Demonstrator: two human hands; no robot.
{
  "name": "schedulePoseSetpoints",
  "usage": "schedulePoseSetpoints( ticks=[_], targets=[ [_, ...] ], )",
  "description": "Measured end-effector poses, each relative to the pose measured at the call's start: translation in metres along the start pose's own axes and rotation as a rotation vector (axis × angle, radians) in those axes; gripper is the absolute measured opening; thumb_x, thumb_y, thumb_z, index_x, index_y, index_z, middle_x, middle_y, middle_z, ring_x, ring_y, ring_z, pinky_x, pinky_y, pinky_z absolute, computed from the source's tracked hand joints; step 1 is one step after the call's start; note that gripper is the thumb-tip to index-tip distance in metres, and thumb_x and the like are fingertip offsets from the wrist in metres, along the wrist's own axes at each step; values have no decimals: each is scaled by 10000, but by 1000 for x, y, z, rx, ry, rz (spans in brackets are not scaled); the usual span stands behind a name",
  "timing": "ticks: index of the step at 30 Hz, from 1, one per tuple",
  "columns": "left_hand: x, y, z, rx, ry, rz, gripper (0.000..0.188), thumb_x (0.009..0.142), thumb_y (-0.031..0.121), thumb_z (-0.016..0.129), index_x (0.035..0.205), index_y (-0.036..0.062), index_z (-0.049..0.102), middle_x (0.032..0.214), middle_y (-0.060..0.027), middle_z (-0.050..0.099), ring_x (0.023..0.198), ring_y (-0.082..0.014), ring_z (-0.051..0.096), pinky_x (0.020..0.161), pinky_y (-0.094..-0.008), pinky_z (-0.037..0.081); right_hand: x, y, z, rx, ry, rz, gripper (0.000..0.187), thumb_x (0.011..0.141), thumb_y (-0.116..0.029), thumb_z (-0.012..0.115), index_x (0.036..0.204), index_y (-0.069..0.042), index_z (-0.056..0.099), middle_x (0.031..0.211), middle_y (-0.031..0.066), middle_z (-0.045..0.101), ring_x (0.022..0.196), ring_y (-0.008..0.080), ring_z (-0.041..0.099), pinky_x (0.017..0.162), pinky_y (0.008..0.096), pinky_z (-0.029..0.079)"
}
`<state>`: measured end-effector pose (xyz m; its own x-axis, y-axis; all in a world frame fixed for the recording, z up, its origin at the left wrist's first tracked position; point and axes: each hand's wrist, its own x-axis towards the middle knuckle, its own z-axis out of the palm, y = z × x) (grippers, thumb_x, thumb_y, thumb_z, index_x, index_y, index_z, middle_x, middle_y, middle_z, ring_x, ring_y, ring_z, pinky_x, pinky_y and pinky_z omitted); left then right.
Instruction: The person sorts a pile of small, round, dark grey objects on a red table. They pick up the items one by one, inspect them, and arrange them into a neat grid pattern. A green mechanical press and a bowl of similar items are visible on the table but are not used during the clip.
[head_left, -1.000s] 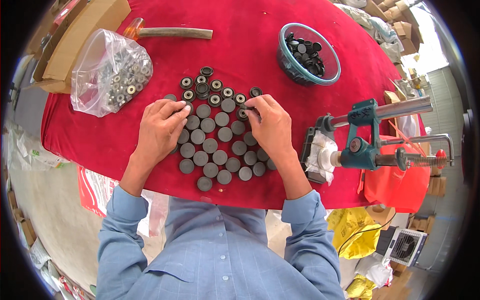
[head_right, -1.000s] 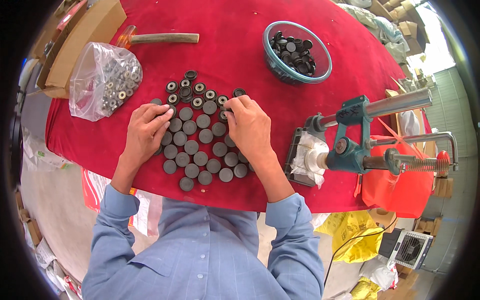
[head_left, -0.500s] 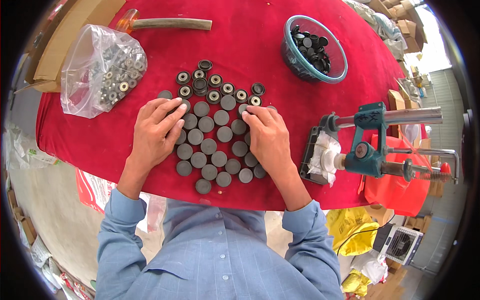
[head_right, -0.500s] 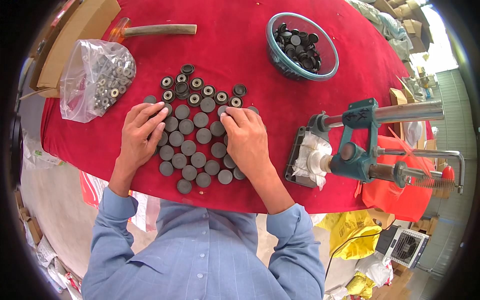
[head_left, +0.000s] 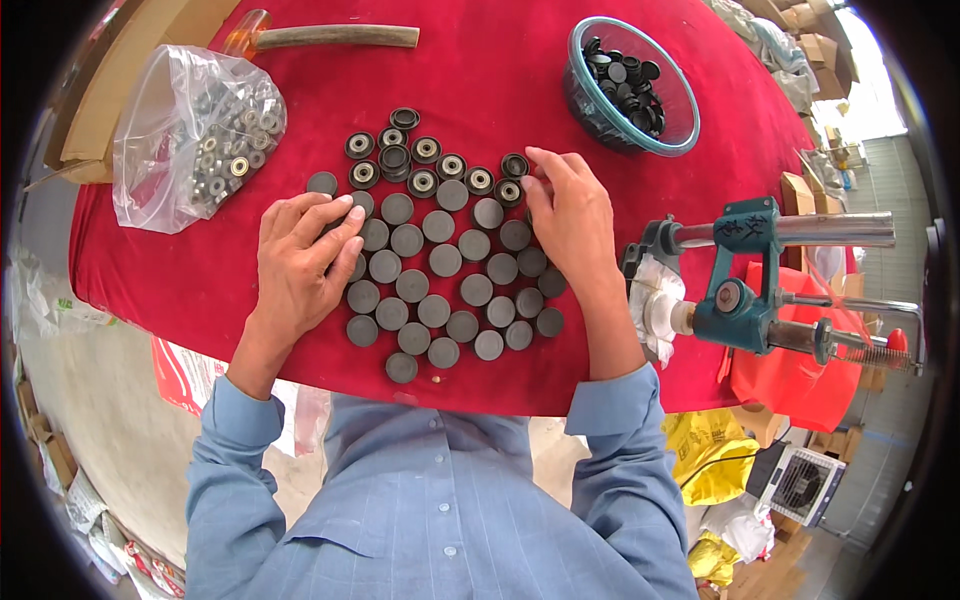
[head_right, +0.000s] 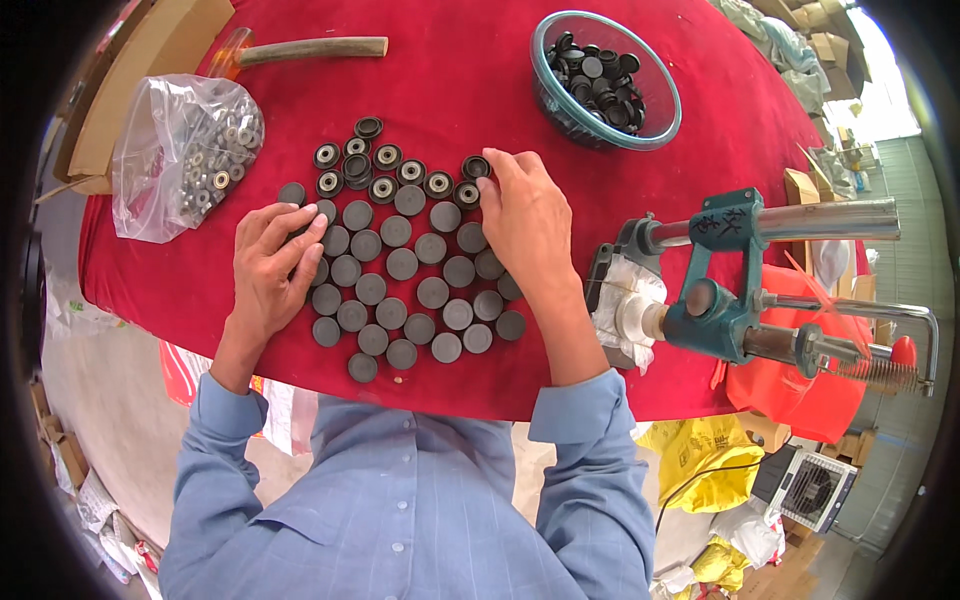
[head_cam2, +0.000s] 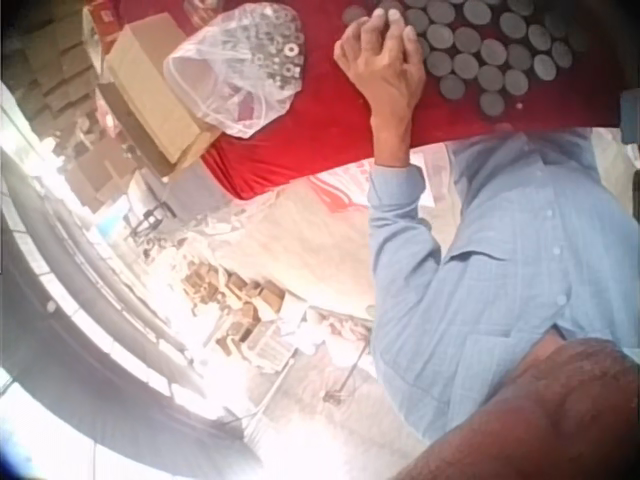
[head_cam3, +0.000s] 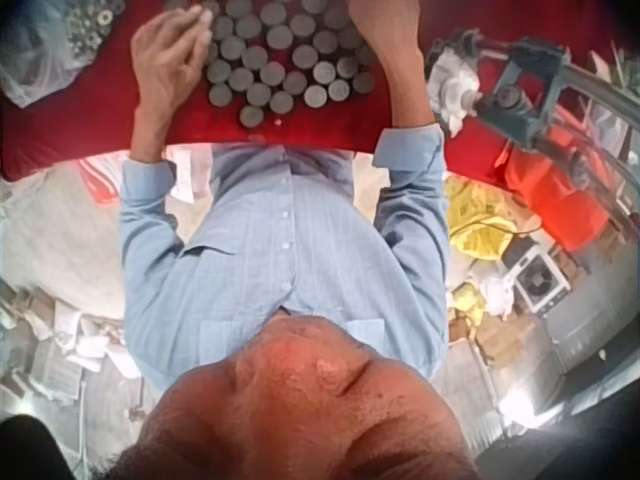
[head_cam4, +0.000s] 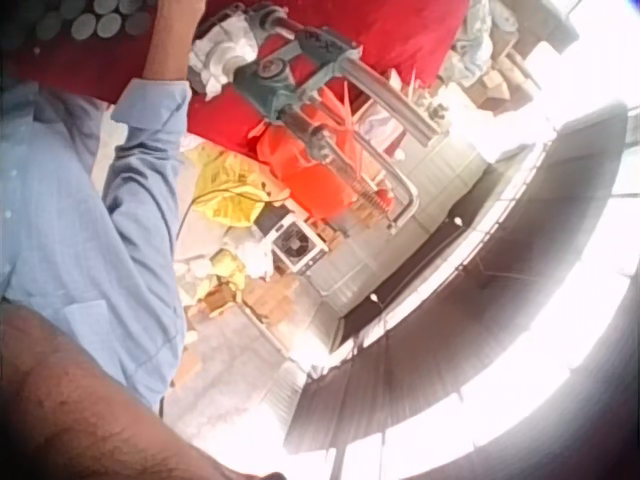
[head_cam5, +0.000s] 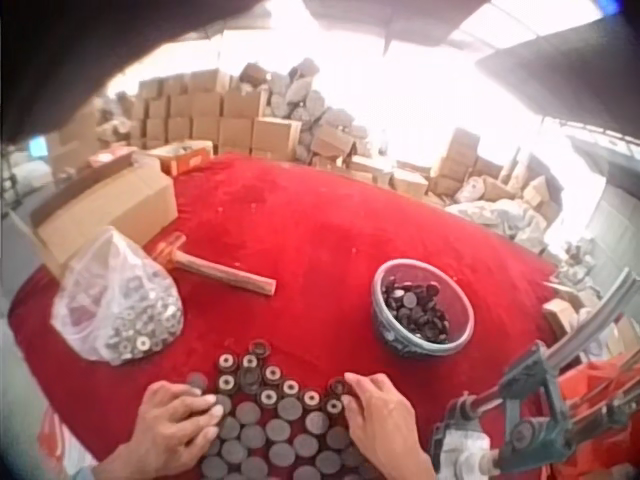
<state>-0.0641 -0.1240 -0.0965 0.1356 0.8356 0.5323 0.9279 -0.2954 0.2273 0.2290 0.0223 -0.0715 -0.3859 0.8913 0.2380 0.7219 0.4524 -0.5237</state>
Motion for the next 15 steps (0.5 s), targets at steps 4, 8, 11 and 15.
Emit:
schedulePoseSetpoints(
  ticks=[4,8,11,15],
  targets=[
    [-1,1,0,2,0,-3,282,924,157,802,1191,72,833,1221,-47,762,1190,-289,668,1049,-492,485,13,4,13,-71,-51,-33,283,980,-110,760,1249,-27,735,1140,178,703,996,379,744,857,500,598],
    [-1,1,3,-38,13,-15,287,927,153,799,1201,74,834,1222,-48,758,1202,-293,665,1050,-496,486,20,16,21,37,-29,3,299,934,-69,795,1229,-55,745,1109,174,706,985,373,743,850,490,597],
    [-7,0,6,-37,24,-37,285,933,149,795,1205,73,831,1230,-53,755,1212,-300,662,1052,-496,487,21,14,18,152,-17,34,268,910,-52,811,1172,-69,758,1046,155,713,943,356,745,841,477,596],
    [-6,-1,6,-66,27,-42,293,940,147,789,1221,76,826,1231,-59,752,1215,-305,660,1056,-496,485,9,9,8,129,48,-50,186,899,-39,812,1078,-65,769,984,124,721,888,328,744,806,453,597]
  ],
)
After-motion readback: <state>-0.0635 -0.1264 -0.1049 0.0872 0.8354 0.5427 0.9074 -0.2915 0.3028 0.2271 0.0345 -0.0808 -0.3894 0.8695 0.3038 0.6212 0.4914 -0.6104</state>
